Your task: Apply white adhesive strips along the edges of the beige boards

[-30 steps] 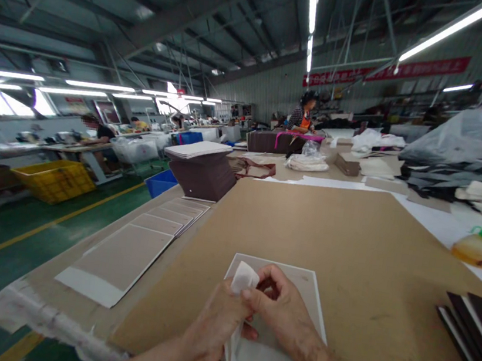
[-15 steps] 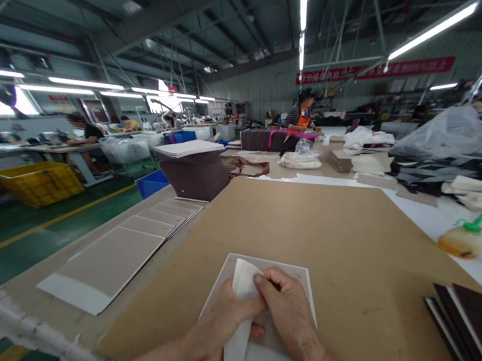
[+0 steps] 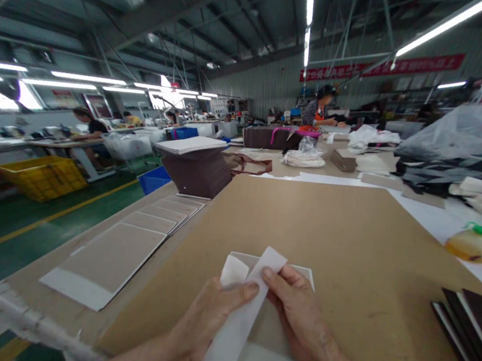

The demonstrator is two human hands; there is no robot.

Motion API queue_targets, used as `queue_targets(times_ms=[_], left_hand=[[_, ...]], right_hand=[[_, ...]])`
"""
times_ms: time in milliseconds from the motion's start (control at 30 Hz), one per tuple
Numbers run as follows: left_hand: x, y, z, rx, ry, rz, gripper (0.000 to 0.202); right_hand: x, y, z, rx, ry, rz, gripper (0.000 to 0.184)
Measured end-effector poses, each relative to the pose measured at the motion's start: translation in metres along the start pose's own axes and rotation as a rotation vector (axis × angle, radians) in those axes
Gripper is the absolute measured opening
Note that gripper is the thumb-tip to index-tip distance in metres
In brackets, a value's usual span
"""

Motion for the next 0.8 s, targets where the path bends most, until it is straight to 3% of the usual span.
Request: queue_targets(times_ms=[67,133,233,300,400,500,600,700,800], left_hand=[[-0.013,0.008,0.017,-0.069,-0.108,-0.028,0.032],[-0.033,0.017,0.046,-0.270,-0.288,-0.138,0.032],[-0.059,0.029,0.089,-0.434,-0.466,-0.322,0.028],[-0.064,0.031,0.106,-0.469,-0.618,-0.393,0.021],[-0.058,0.025,0.101,-0.397,-1.020,-0.510,0.020],[-0.038,0.009,0.079,-0.257,-1.380,-0.560,0.032],[-0.023,-0.010,0.062,-0.223,-1.604,-0.554,0.023],[-0.012,-0.024,0.058,-0.211,-1.677,-0.562,0.016],[-0.005,-0.031,0.064,-0.223,-1.656,-0.554,0.014]], right_hand=[[0.019,-0.009,0.019,-0.093,-0.002,0.073,0.015],[0.049,-0.017,0.043,-0.203,0.021,0.190,0.013],[0.098,-0.018,0.077,-0.409,0.090,0.370,0.006],[0.121,-0.014,0.087,-0.490,0.148,0.393,0.003],[0.134,-0.015,0.082,-0.396,0.245,0.283,0.007],[0.124,-0.025,0.072,-0.262,0.398,0.136,0.021],[0.097,-0.040,0.067,-0.162,0.575,-0.023,0.030],[0.056,-0.054,0.056,0.079,0.669,-0.200,0.033],[0.022,-0.068,0.042,0.315,0.831,-0.243,0.032]])
Point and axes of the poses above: each hand's wrist, its own y-axis away from the middle knuckle, its own z-axis out of the back of the hand, x = y × z, the point moved 5 cm from there along -y, towards the middle knuckle, and after that the axes turned 14 degrees about z, right-handed, at the moved point
